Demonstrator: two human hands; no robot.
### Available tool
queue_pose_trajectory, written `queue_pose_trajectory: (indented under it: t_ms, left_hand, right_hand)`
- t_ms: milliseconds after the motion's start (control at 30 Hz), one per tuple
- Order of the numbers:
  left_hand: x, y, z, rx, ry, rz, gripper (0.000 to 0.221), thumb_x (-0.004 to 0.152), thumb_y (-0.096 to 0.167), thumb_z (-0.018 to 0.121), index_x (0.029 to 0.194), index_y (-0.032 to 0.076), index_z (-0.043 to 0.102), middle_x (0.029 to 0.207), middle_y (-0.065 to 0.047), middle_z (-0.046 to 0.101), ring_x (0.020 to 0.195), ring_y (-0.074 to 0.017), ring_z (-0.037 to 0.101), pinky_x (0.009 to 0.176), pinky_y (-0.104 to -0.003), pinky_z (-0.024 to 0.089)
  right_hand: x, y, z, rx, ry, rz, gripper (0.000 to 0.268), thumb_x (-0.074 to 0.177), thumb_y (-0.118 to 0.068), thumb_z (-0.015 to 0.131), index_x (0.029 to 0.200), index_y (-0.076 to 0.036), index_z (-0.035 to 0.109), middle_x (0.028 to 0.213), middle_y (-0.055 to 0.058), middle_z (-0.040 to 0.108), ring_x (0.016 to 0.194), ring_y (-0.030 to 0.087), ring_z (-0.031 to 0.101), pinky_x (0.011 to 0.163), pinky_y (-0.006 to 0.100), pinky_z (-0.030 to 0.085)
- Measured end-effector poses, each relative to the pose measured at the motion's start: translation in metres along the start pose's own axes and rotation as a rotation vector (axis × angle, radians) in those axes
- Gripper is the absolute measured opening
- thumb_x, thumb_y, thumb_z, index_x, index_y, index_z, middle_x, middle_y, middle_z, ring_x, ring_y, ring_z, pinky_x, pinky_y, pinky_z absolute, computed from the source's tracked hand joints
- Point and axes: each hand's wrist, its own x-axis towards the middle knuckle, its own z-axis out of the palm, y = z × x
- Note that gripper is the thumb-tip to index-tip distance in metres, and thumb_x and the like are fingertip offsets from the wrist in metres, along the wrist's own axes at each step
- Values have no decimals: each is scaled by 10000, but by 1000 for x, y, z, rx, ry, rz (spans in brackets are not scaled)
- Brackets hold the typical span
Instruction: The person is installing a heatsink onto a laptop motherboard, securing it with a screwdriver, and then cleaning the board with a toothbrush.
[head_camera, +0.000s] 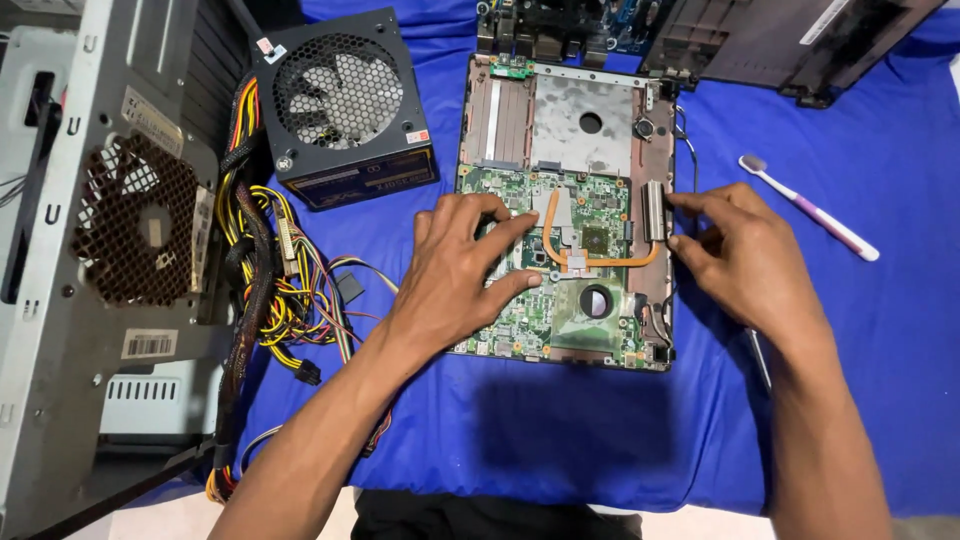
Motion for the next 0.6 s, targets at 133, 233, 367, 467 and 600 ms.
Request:
queue_pose_trajectory:
  t_ms: [133,233,367,467,600]
  left_hand:
    - [1,2,1,1,-7,-3,500,864,366,784,1289,117,695,1325,-138,538,1230,-324,473,971,-494,335]
    - [0,2,1,5,-27,-3,491,874,369,769,1285,113,690,1381,-101,535,1286,-332,446,1040,-524,311]
    - [-2,0,5,26,-28,28,541,856,378,783,1316,121,663,1424,-79,546,1365,-328,415,1086,-548,286]
    - [-2,0,5,22,-42,17,560,855,360,783,1338,115,644,1465,-78,540,1416,-325,392,1117,-568,267]
    - [-2,1,5,10,-33,7,547,878,313,750,1356,82,617,1476,-101,538,1430,-330,387,1127,-574,257]
  right_hand:
    - [2,-4,-3,21,20,-19,564,814,16,749,1372,-41,685,1035,113,615,697,231,591,675,351,489]
    - [4,-15,-5,91,-26,-41,672,778,46,743,1434,-15,607,1229,112,614,721,222,602,679,338,492]
    - [5,-20,-2,65,-58,-120,691,762,34,708,1439,-4,571,1383,114,613,834,255,626,735,348,502]
    - [5,-18,0,46,-44,-156,647,782,-23,757,1410,-5,599,1358,126,628,883,270,637,762,359,506]
    - [5,-19,1,34,-32,-153,642,793,-43,783,1409,-18,604,1351,118,627,812,255,627,722,358,508]
